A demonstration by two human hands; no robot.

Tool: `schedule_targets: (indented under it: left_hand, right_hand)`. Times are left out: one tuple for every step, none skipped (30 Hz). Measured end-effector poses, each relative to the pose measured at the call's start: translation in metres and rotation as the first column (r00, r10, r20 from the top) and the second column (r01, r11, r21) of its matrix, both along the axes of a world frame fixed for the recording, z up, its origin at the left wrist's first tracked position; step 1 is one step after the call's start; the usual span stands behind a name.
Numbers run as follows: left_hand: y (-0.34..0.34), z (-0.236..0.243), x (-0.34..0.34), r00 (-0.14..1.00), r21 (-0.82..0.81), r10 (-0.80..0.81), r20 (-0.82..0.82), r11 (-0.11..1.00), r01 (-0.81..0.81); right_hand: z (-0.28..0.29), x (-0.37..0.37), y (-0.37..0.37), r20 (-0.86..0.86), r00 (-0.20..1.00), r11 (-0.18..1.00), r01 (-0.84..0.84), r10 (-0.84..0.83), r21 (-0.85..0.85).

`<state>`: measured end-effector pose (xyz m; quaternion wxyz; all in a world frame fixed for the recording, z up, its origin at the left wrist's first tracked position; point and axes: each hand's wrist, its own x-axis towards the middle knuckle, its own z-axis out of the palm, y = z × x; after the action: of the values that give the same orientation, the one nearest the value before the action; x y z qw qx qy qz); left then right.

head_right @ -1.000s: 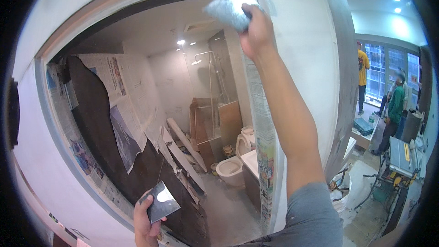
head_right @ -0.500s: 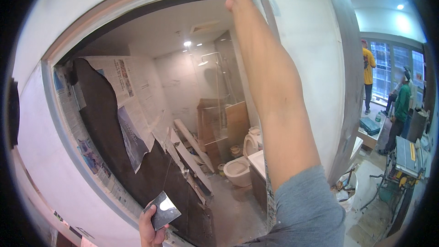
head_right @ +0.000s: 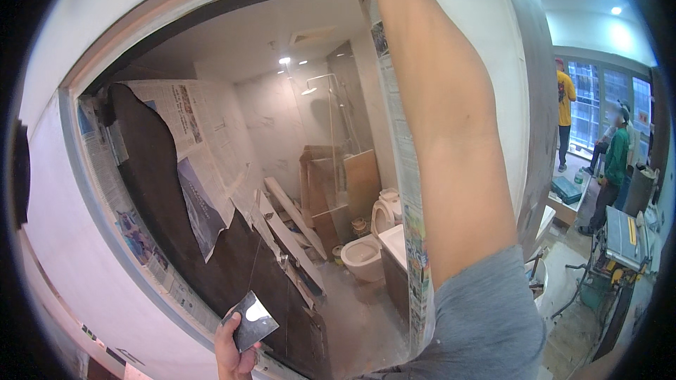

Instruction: The person applies plaster to a wall surface using a trowel and a hawk. They repeatedly scoop plaster from the hawk and spread it onto the wall, smoothing the surface. The person works on a vertical wall section in a room under renovation, occasionally moving to different spots to continue the application.

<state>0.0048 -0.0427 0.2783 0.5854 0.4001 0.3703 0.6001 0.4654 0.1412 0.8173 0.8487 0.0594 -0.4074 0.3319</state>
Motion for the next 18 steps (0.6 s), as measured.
schedule_targets:
  left_hand:
    - [0.000,-0.001,-0.001,1.000,0.004,0.003,0.002,1.000,-0.003]
    - [0.001,-0.003,-0.002,1.000,0.011,0.002,0.007,1.000,-0.002]
    - [0.001,-0.006,-0.003,1.000,0.017,0.001,0.013,1.000,-0.002]
    - [0.003,-0.007,-0.004,1.000,0.027,-0.002,0.020,1.000,0.002]
    - [0.003,-0.007,-0.004,1.000,0.013,0.003,0.012,1.000,-0.004]
    - [0.005,-0.006,-0.004,1.000,-0.002,0.005,0.002,1.000,-0.005]
    - [0.006,-0.006,-0.003,1.000,-0.018,0.005,-0.007,1.000,-0.006]
    - [0.005,-0.005,-0.003,1.000,-0.008,0.009,0.003,1.000,-0.009]
    - [0.004,-0.004,-0.002,1.000,0.001,0.010,0.014,1.000,-0.010]
    - [0.003,-0.003,-0.002,1.000,0.011,0.011,0.025,1.000,-0.011]
    - [0.003,-0.001,0.000,1.000,0.006,0.015,0.016,1.000,-0.015]
    - [0.004,0.000,0.001,1.000,0.002,0.018,0.008,1.000,-0.018]
    - [0.006,0.001,0.002,1.000,-0.003,0.019,-0.001,1.000,-0.019]
    - [0.006,0.002,0.002,1.000,-0.008,0.021,-0.004,1.000,-0.021]
    - [0.007,0.001,0.002,1.000,-0.012,0.022,-0.007,1.000,-0.022]
    - [0.003,0.000,-0.001,0.999,-0.026,0.052,-0.007,0.998,-0.052]
    - [-0.001,-0.002,-0.004,0.997,-0.048,0.081,-0.014,0.995,-0.082]
    - [0.001,-0.001,-0.003,0.998,-0.050,0.064,-0.019,0.997,-0.065]
  right_hand:
    - [0.003,0.001,0.001,-0.019,1.000,1.000,-0.009,0.009,-0.029]
    - [0.008,0.005,0.002,-0.002,1.000,0.998,-0.018,0.018,-0.057]
    - [0.012,0.009,0.004,0.018,0.999,0.998,-0.042,0.043,-0.046]
    - [0.017,0.015,0.004,0.040,0.997,0.998,-0.062,0.063,-0.031]
    - [0.022,0.020,0.004,0.062,0.995,0.996,-0.083,0.084,-0.017]
    - [0.022,0.024,0.000,0.061,0.996,0.997,-0.066,0.068,-0.035]
    - [0.023,0.029,-0.007,0.061,0.997,0.998,-0.047,0.051,-0.052]
    - [0.021,0.027,-0.009,0.060,0.997,0.996,-0.042,0.047,-0.073]
    - [0.019,0.025,-0.012,0.056,0.997,0.995,-0.051,0.056,-0.085]
    - [0.018,0.023,-0.015,0.053,0.997,0.994,-0.058,0.064,-0.096]
    - [0.017,0.027,-0.018,0.047,0.997,0.993,-0.056,0.061,-0.107]
    - [0.018,0.036,-0.017,0.057,0.996,0.996,-0.057,0.061,-0.073]
    - [0.019,0.047,-0.016,0.069,0.996,0.998,-0.056,0.058,-0.040]
    - [0.017,0.048,-0.017,0.081,0.995,0.998,-0.062,0.062,-0.009]
    - [0.010,0.049,-0.015,0.032,0.999,0.999,-0.042,0.041,0.025]
    - [-0.011,0.032,-0.008,-0.016,0.999,0.998,-0.049,0.050,0.049]
    - [-0.026,0.016,-0.001,-0.064,0.996,0.996,-0.055,0.059,0.071]
    - [-0.027,0.025,0.002,-0.018,0.999,0.993,-0.038,0.040,0.114]
